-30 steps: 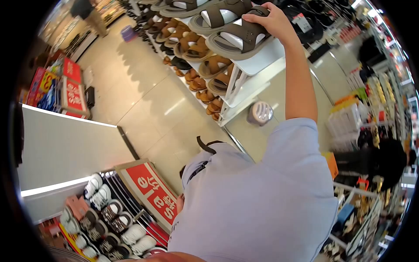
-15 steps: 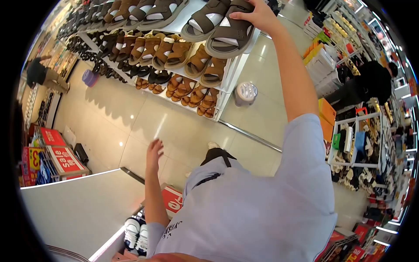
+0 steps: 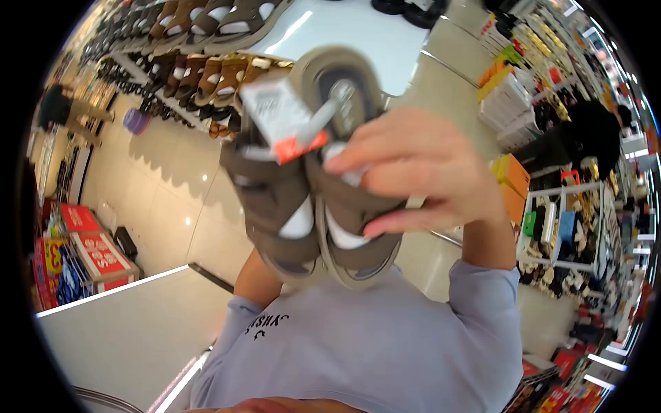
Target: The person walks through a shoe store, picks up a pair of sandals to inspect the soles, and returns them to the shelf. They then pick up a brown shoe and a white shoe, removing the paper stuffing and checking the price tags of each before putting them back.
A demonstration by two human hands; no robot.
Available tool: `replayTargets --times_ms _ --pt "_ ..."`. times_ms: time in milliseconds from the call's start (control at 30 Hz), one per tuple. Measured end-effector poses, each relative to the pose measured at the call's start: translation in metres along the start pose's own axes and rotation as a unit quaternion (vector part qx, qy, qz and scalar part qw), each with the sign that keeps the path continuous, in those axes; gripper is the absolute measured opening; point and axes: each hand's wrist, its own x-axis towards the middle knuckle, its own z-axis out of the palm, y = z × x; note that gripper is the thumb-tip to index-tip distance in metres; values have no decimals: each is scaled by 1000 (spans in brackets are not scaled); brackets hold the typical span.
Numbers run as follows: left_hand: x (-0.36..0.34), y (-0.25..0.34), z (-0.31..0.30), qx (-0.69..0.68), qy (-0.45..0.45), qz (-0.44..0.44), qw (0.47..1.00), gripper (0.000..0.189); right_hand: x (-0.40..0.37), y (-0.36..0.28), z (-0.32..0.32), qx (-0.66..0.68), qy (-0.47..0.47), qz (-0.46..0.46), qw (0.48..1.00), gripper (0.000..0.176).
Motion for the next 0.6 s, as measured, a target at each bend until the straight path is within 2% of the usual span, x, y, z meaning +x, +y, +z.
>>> replayTargets --times_ms 100,133,200,233,300,433,500,600 --pt "-14 4 5 76 13 64 995 67 6 19 29 13 -91 73 993 34" --pt "-20 9 6 99 19 92 991 67 9 25 31 35 -110 58 992 34" --pt "-36 23 13 153 33 146 977 67 21 41 40 -69 -140 87 984 39" --pt "-45 26 15 171 40 171 969 66 23 51 50 -49 -154 67 985 39" --pt "-60 30 18 202 49 223 952 66 27 71 73 11 -84 92 992 43" --pt "-92 43 35 244 65 293 922 65 71 82 113 82 -125 80 985 50" --pt "-107 54 45 258 68 311 912 64 100 81 132 92 -140 50 985 53" --pt "-127 78 59 273 69 331 901 64 138 72 163 18 -96 66 993 55"
